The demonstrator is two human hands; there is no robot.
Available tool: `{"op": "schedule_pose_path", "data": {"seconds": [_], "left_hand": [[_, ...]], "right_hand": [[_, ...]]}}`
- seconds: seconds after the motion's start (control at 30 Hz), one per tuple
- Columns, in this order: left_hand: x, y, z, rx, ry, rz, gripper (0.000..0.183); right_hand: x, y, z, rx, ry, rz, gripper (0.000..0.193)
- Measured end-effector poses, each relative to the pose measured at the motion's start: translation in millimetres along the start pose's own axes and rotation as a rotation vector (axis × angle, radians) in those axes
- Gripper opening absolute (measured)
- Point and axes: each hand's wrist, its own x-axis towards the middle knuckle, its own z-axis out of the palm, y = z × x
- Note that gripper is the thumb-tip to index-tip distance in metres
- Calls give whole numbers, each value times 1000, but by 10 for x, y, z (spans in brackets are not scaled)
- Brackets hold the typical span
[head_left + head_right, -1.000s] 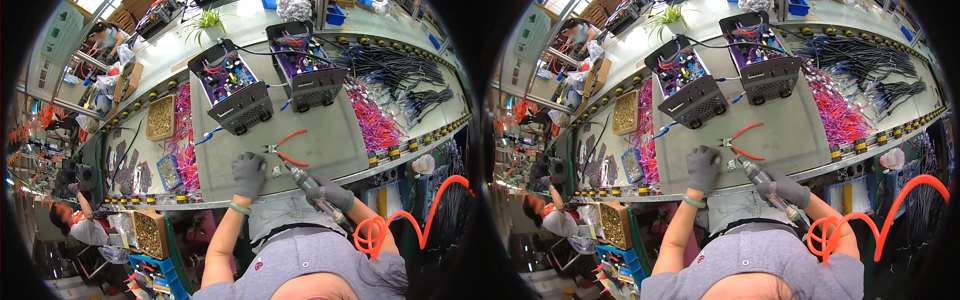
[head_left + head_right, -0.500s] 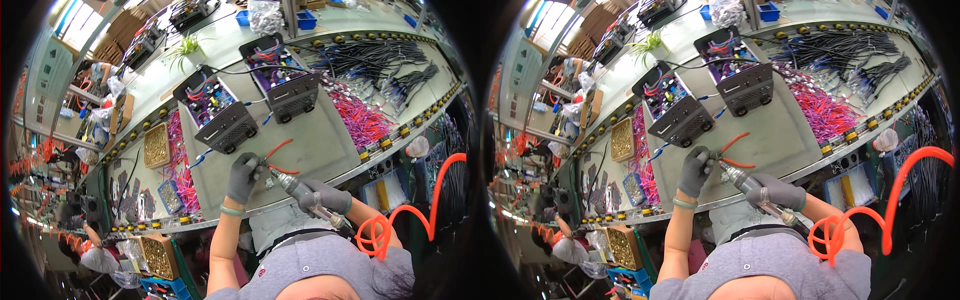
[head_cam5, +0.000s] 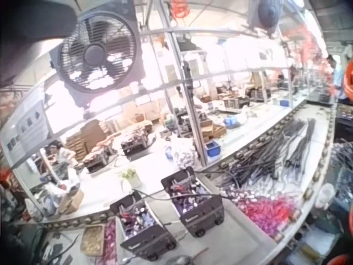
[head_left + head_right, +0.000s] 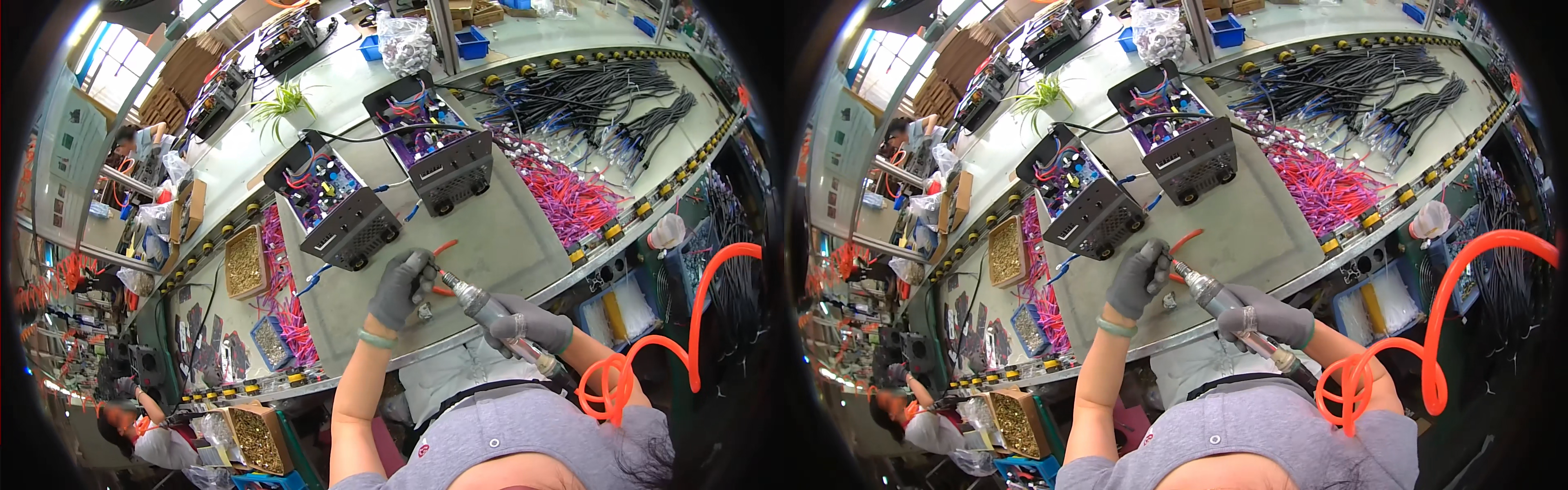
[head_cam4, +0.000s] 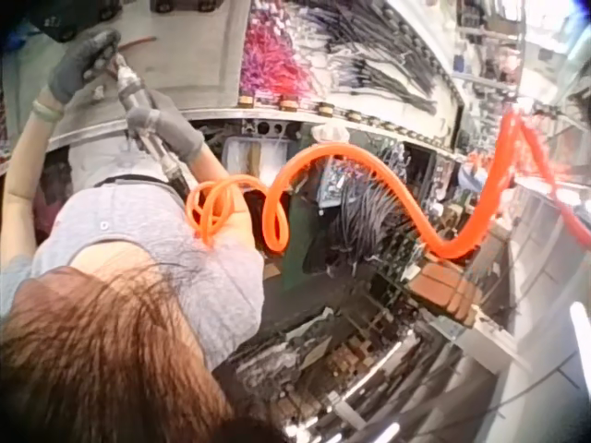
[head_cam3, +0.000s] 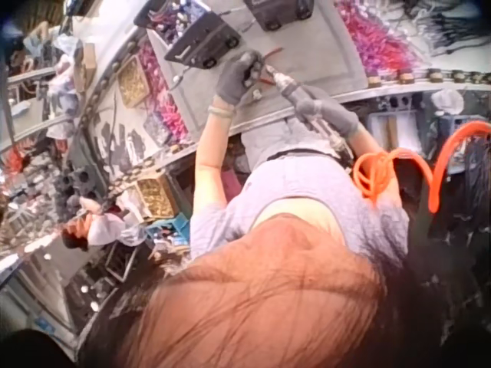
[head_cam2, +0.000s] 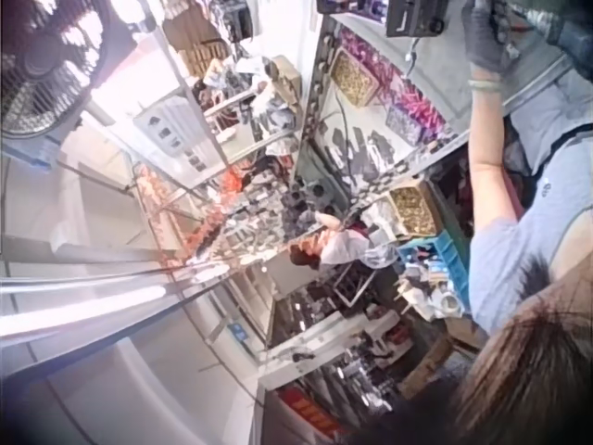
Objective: The person assembles electronic devices at a factory workstation. They connect wires to circuit boards, use a pneumatic screwdriver to secure components, and handle various small parts and tools. The person works on multiple units, moving them between assembly stages.
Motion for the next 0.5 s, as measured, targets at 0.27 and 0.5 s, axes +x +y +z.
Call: {"op": "schedule_pose_path", "data": {"seconds": [0.27, 0.5], "left_hand": [[34, 259, 198, 328, 36, -56, 23], [492, -41, 362, 119, 212, 300, 39]], "right_hand": [[29, -28, -185, -775, 207, -188, 69], [373, 262, -486, 139, -2, -76, 50]]}}
